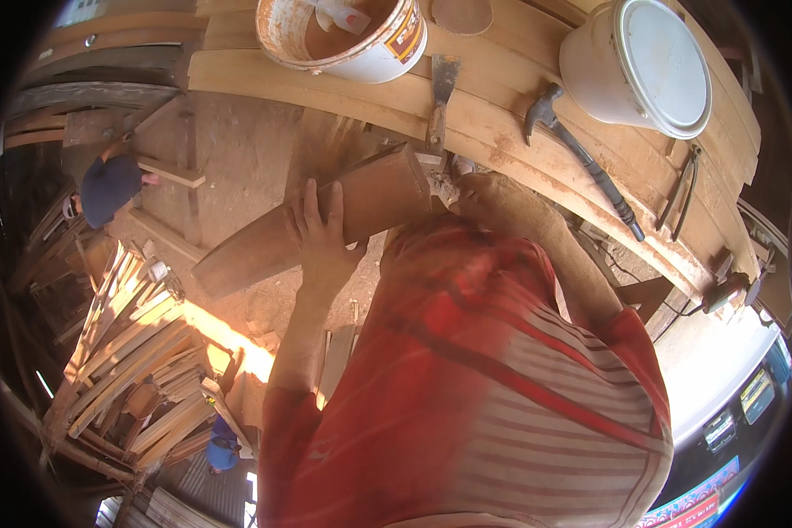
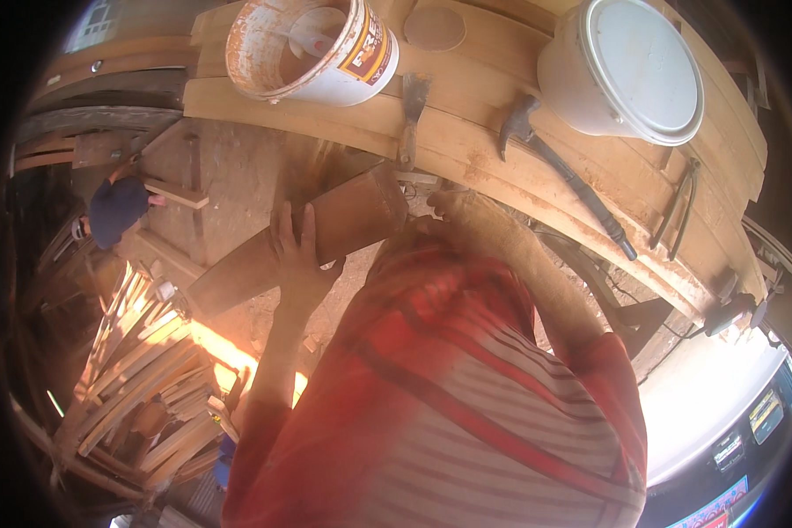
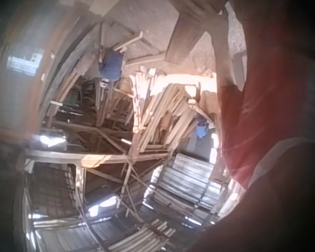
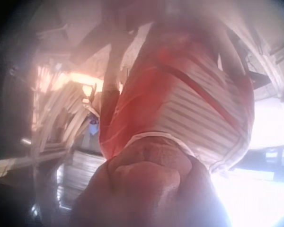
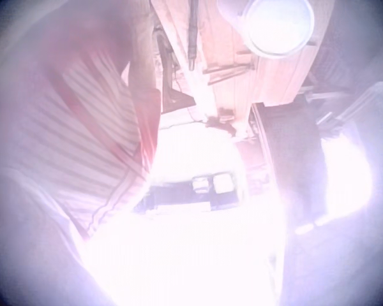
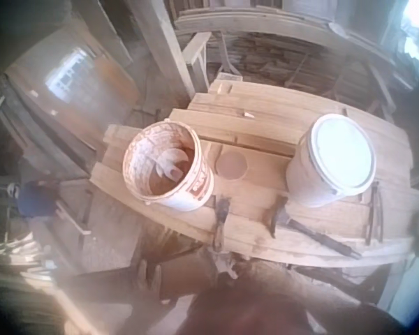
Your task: The person applies a substance from a container to the joints and surfaces of a wooden box-like frame using a small spatula, turning the frame to reach different sides.
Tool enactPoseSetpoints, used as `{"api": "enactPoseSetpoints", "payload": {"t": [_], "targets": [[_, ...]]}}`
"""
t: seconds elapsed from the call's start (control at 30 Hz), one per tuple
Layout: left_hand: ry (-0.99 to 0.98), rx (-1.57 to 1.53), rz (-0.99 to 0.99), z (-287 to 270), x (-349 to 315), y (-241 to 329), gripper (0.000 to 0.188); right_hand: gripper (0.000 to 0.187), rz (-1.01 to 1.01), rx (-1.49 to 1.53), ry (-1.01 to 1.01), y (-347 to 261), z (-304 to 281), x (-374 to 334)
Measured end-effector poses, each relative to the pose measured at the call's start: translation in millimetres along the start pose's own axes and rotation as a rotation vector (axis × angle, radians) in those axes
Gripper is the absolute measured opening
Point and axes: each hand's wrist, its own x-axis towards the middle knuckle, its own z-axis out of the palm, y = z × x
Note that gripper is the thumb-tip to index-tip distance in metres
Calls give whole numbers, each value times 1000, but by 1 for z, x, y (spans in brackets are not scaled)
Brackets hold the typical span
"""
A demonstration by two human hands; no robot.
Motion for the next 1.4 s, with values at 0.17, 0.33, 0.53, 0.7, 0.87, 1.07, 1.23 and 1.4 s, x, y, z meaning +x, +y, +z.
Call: {"api": "enactPoseSetpoints", "payload": {"t": [0.17, 0.33, 0.53, 0.7, 0.87, 1.07, 1.23, 1.4], "targets": [[15, 72, -147, 12, 16, 31, 103, 22, -338, 386, 161, -55, -68, 7], [80, 14, -198, 11, 15, 34, 102, 19, -811, -35, 464, -149, -144, 79], [120, -46, -196, 13, 14, 37, 100, 14, -865, -904, 227, -162, -142, 238], [160, -17, -220, 23, 11, 33, 101, 14, -886, -970, 120, -154, -126, 256], [171, -28, -207, 17, 12, 35, 98, 15, -902, -950, 111, -150, -127, 253], [135, -28, -189, 11, 15, 34, 99, 15, -899, -854, 220, -152, -146, 245], [68, -15, -139, -1, 17, 36, 103, 16, -968, -506, 424, -169, -177, 176], [19, -185, -79, 0, 27, 28, 110, 15, -796, -92, 310, -148, -156, 69]]}}
